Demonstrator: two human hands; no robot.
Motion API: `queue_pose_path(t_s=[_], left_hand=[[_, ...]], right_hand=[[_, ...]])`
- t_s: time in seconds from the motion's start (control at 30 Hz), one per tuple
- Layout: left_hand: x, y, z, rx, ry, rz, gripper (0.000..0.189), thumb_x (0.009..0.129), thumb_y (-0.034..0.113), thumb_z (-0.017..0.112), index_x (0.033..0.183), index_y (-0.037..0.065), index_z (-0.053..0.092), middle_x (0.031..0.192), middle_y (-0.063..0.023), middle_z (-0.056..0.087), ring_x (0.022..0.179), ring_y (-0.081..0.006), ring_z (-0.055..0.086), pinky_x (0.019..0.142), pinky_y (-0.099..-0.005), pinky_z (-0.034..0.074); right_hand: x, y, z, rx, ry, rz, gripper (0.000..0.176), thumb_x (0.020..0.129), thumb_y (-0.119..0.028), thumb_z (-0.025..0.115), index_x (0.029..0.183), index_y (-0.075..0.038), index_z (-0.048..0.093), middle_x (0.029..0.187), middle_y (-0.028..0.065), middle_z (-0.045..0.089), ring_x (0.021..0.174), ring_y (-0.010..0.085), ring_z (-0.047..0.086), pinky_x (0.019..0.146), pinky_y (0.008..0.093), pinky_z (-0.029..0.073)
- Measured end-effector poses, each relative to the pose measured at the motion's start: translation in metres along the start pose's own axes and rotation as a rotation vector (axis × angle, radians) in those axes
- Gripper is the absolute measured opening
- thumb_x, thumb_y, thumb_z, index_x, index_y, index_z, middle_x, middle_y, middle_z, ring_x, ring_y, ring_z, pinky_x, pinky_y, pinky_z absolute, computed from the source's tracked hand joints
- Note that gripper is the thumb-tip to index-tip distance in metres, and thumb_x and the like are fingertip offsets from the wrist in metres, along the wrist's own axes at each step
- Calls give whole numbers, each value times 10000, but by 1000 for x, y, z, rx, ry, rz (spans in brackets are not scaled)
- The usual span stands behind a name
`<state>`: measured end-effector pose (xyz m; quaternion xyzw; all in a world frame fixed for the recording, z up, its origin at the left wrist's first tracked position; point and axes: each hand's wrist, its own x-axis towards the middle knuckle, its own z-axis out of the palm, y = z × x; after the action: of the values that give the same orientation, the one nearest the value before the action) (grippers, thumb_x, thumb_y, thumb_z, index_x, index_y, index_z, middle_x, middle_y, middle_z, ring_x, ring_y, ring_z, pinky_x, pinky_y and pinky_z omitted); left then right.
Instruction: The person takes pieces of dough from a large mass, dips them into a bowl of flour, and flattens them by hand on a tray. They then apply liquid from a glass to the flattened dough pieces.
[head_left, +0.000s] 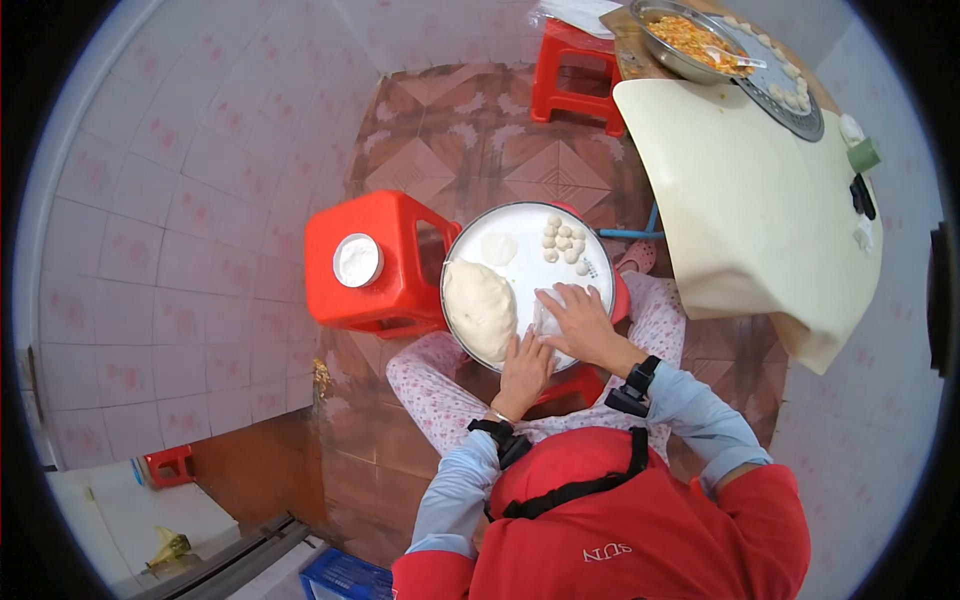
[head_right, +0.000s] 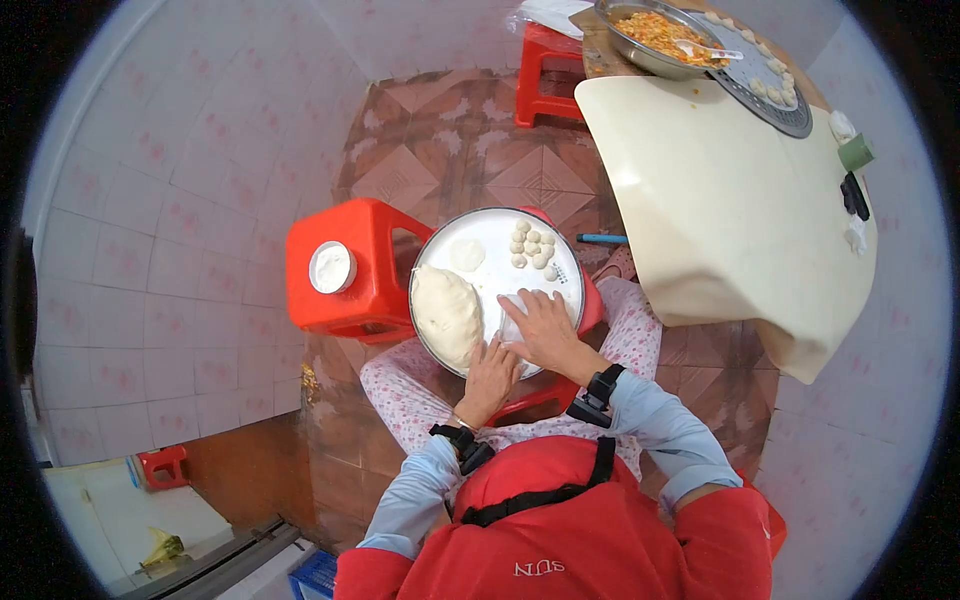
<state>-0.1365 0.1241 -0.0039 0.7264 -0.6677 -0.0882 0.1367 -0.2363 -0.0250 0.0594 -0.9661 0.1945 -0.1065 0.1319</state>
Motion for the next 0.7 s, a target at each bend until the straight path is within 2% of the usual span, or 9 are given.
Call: queue_pose_path(t_s=[0.07, 0.27, 0.33, 0.4, 0.47, 0.5, 0.53, 0.6, 0.7], left_hand=[[-1, -1, 2, -13, -39, -10, 398, 896, 280, 580, 1194, 16, 584, 1236, -157, 570, 1295, -311, 441, 1058, -513, 316], [-1, -1, -1, -31, 58, 10, 427, 899, 281, 582, 1233, 17, 563, 1281, -166, 536, 1266, -317, 450, 1034, -502, 343], [-1, -2, 1, -12, 59, 18, 464, 897, 284, 580, 1283, 29, 534, 1354, -159, 498, 1279, -309, 440, 1048, -495, 335], [-2, -2, 1, -12, 65, 12, 473, 896, 283, 581, 1292, 30, 525, 1372, -156, 487, 1282, -306, 438, 1051, -493, 332], [0, -1, 0, -13, 73, 4, 482, 895, 283, 582, 1301, 31, 517, 1390, -153, 475, 1286, -302, 435, 1055, -491, 329], [1, 1, -1, -7, 79, -10, 482, 895, 280, 581, 1303, 32, 514, 1385, -154, 477, 1284, -303, 437, 1055, -490, 329], [1, 4, 0, -2, 82, -26, 482, 895, 277, 580, 1305, 33, 511, 1380, -154, 479, 1282, -304, 439, 1054, -489, 329], [4, 15, 0, -20, 77, -66, 474, 897, 270, 578, 1303, 34, 513, 1375, -155, 482, 1280, -305, 441, 1056, -489, 328], [9, 19, -3, -148, 48, -83, 455, 901, 257, 573, 1298, 40, 519, 1363, -150, 491, 1277, -305, 444, 1053, -483, 331]], right_hand=[[3, -3, 5, -35, 64, -23, 920, 667, -416, 781, 1434, -124, 367, 1230, 179, 490, 1063, 339, 494, 875, 488, 376], [27, 8, 11, -92, -69, 39, 851, 669, -445, 771, 1372, -99, 436, 1180, 171, 534, 1052, 332, 543, 867, 471, 448], [36, 20, 12, 82, -113, 141, 855, 668, -462, 780, 1361, -89, 445, 1146, 175, 552, 988, 342, 585, 811, 476, 489], [41, 33, 12, 179, -80, 194, 873, 672, -475, 789, 1365, -77, 437, 1142, 197, 571, 988, 367, 602, 823, 485, 496], [43, 44, 12, 365, -63, 480, 896, 678, -482, 790, 1370, -49, 421, 1200, 230, 571, 1088, 386, 580, 903, 461, 480], [41, 47, 5, 425, 10, 507, 915, 686, -477, 789, 1373, -15, 400, 1258, 256, 555, 1164, 394, 552, 960, 431, 455], [37, 51, 1, 423, 10, 503, 915, 686, -477, 789, 1373, -15, 400, 1258, 256, 555, 1164, 394, 552, 960, 431, 455], [25, 57, -5, 636, 85, 623, 914, 703, -464, 784, 1370, 13, 381, 1274, 267, 544, 1171, 383, 554, 980, 410, 441], [5, 72, 7, 776, 148, 624, 888, 719, -435, 784, 1360, 23, 376, 1256, 275, 549, 1161, 361, 564, 971, 398, 444]])
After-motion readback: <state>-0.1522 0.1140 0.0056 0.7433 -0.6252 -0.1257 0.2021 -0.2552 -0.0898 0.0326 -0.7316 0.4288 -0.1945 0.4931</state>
